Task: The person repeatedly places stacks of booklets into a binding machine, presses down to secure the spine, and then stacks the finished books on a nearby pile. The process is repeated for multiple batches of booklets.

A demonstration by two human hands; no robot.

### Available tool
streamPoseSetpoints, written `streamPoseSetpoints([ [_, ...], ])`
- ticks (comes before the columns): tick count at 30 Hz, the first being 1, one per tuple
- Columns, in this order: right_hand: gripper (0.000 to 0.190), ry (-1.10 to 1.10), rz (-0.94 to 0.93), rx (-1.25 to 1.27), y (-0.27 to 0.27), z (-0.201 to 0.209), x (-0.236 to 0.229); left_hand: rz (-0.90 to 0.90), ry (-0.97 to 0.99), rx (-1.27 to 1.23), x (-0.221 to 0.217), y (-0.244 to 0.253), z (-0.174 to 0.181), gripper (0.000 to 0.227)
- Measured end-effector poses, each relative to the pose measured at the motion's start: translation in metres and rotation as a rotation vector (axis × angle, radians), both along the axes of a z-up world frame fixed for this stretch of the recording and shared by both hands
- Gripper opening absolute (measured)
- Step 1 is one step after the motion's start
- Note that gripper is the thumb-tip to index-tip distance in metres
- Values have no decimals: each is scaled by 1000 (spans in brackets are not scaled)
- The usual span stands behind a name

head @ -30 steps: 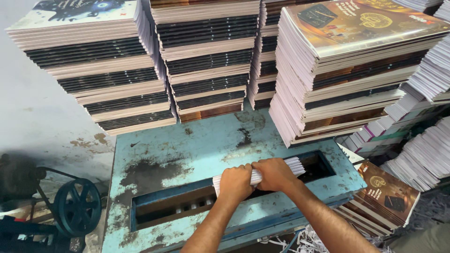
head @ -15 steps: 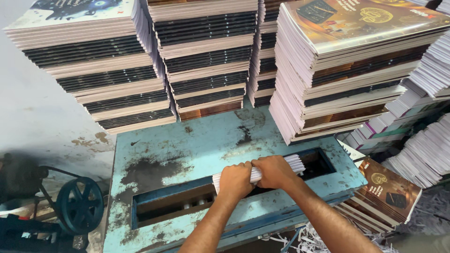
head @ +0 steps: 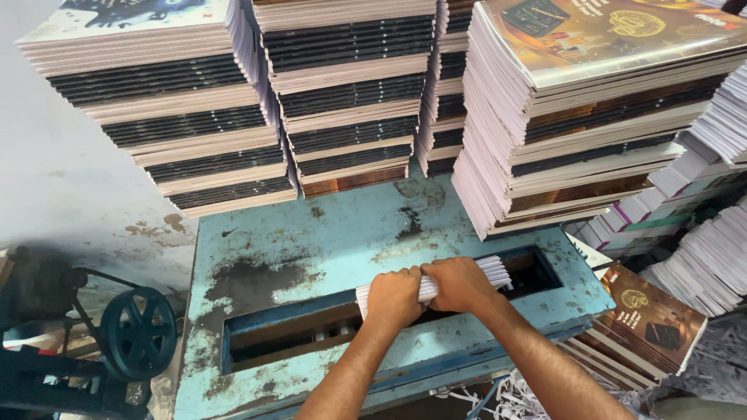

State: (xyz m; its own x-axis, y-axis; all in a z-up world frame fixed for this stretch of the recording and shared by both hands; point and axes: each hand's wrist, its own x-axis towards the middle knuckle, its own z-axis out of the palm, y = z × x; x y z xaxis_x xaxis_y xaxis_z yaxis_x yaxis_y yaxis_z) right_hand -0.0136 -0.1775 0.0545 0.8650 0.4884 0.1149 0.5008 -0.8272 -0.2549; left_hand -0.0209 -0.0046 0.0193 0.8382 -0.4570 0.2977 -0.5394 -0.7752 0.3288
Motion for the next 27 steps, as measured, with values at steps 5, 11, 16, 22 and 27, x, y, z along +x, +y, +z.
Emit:
streamPoseSetpoints([
  [5, 39, 12, -22, -27, 2, 1, -1, 8, 8, -9, 1, 0, -1, 35],
  [11, 41, 0, -23, -25, 4, -1, 0, -6, 10, -17, 3, 1, -5, 35],
  [16, 43, -21, -33, -40, 5, -4, 0, -8, 57, 4, 6, 2, -7, 37],
  [22, 39, -29, -55, -64, 8, -7, 1, -19, 63, 15, 9, 2, -13, 38],
  [27, 44, -27, -83, -56, 11, -5, -1, -32, 51, 12, 10, 3, -16, 36],
])
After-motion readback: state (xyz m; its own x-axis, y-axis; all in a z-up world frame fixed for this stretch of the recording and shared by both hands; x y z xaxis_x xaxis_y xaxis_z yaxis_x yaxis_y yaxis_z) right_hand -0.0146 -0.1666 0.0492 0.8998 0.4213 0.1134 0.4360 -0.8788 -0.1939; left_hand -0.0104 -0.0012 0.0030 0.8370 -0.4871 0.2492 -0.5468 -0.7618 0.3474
